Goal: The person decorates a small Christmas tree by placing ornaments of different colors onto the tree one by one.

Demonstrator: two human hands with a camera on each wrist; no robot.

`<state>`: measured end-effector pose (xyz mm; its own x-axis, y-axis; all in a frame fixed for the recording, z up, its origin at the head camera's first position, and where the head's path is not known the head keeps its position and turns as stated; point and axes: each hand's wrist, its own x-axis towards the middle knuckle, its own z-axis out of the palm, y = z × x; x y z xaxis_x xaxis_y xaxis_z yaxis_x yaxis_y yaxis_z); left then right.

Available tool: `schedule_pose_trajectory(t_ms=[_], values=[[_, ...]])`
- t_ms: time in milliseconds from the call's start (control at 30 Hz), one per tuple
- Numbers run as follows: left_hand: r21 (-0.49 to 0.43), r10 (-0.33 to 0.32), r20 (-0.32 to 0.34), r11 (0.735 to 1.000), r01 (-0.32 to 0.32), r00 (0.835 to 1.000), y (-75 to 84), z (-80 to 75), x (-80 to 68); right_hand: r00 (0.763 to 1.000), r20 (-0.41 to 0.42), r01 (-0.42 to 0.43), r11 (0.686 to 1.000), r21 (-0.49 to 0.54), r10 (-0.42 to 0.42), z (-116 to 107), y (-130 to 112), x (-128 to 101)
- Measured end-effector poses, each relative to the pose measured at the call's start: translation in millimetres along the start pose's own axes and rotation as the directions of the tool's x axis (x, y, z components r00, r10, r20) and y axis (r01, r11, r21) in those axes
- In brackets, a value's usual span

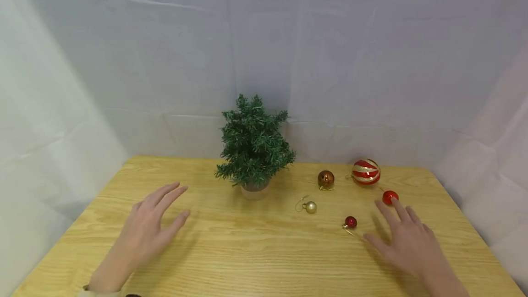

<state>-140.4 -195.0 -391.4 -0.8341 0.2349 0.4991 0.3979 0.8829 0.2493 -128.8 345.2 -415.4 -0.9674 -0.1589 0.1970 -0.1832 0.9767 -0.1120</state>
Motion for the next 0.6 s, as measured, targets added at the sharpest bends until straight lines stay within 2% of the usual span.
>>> schedule_pose_trajectory(t_ms=[167, 267, 367, 500, 600], values=[[-0.086, 0.035, -0.076, 0.995, -0.042, 0.996, 3.1, 5.1, 10.2, 1.0, 0.014, -0.013, 0.998, 0.057, 0.012, -1.6, 11.0, 7.9], [-0.14, 0.051, -0.113, 0.988, -0.067, 0.992, 5.3, 9.0, 18.3, 1.0, -0.025, -0.01, 0.997, 0.073, 0.012, -1.2, 18.7, 11.8], [-0.179, 0.067, -0.155, 0.979, -0.095, 0.986, 7.5, 13.8, 27.2, 0.998, -0.041, -0.045, 0.994, 0.098, 0.049, -1.4, 26.5, 15.9], [-0.227, 0.061, -0.158, 0.969, -0.096, 0.986, 12.2, 19.3, 35.8, 0.995, -0.028, -0.096, 0.989, 0.113, 0.1, -2.3, 36.3, 21.8], [-0.255, 0.056, -0.146, 0.963, -0.093, 0.988, 16.7, 22.3, 40.0, 0.994, -0.029, -0.1, 0.99, 0.103, 0.103, -1.4, 41.8, 25.8]])
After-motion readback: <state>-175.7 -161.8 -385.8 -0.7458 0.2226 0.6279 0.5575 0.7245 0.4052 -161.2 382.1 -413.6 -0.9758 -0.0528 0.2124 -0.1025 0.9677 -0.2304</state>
